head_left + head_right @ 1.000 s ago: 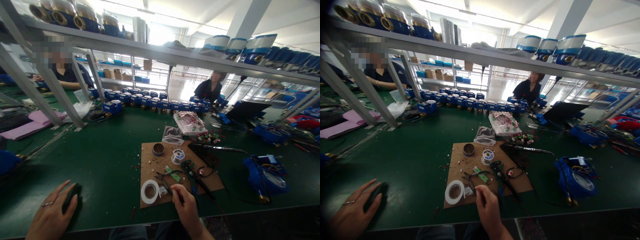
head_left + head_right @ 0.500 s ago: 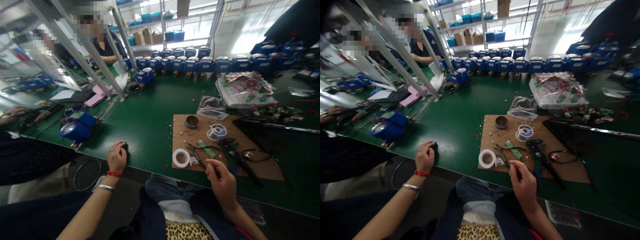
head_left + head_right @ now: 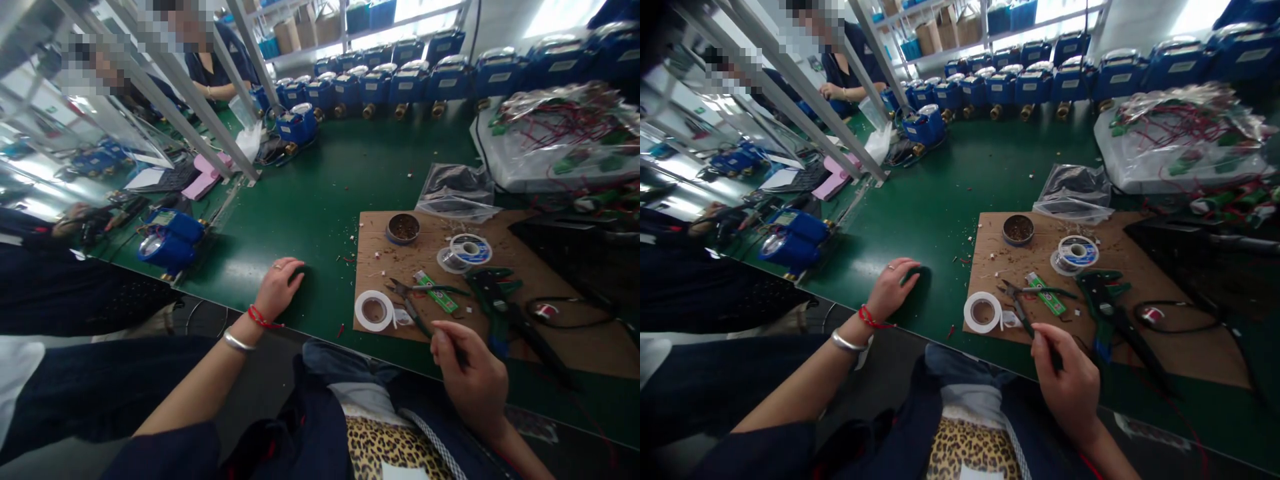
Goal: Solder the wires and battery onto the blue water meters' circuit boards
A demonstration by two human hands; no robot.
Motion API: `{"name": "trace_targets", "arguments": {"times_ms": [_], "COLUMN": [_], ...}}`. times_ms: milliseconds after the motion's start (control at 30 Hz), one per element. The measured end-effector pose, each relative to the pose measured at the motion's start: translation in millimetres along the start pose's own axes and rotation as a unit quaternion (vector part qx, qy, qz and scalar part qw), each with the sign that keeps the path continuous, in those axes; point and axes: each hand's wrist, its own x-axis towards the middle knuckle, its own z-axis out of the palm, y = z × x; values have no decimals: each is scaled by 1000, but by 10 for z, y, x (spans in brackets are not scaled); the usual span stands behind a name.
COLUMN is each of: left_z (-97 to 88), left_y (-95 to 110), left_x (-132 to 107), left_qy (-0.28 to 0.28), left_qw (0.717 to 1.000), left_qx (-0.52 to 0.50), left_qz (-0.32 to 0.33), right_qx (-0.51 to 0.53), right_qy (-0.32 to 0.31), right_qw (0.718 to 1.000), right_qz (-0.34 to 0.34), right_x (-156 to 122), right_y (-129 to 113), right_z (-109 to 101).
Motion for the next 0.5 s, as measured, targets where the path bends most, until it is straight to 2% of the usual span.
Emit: {"name": "trace_targets", "arguments": {"times_ms": [133, 267, 367, 500], "left_z": [201, 377, 494, 639], "left_y": [283, 382, 437, 543], "left_x": [489, 893, 1091, 1217], "left_qy": [-40, -42, -54, -50], "left_qw": [997, 995, 995, 996], "left_qx": [-56, -82, -80, -70], "left_qz": [42, 35, 23, 20], "right_qx": [1, -3, -2, -3], "right_qy": [9, 17, 18, 27], "right_qw": [1000, 1000, 1000, 1000], "right_qz": [12, 3, 1, 2], "right_x": [-14, -25, -28, -21], "right_y": [11, 13, 3, -14], "right_z": [7, 19, 22, 27]}}
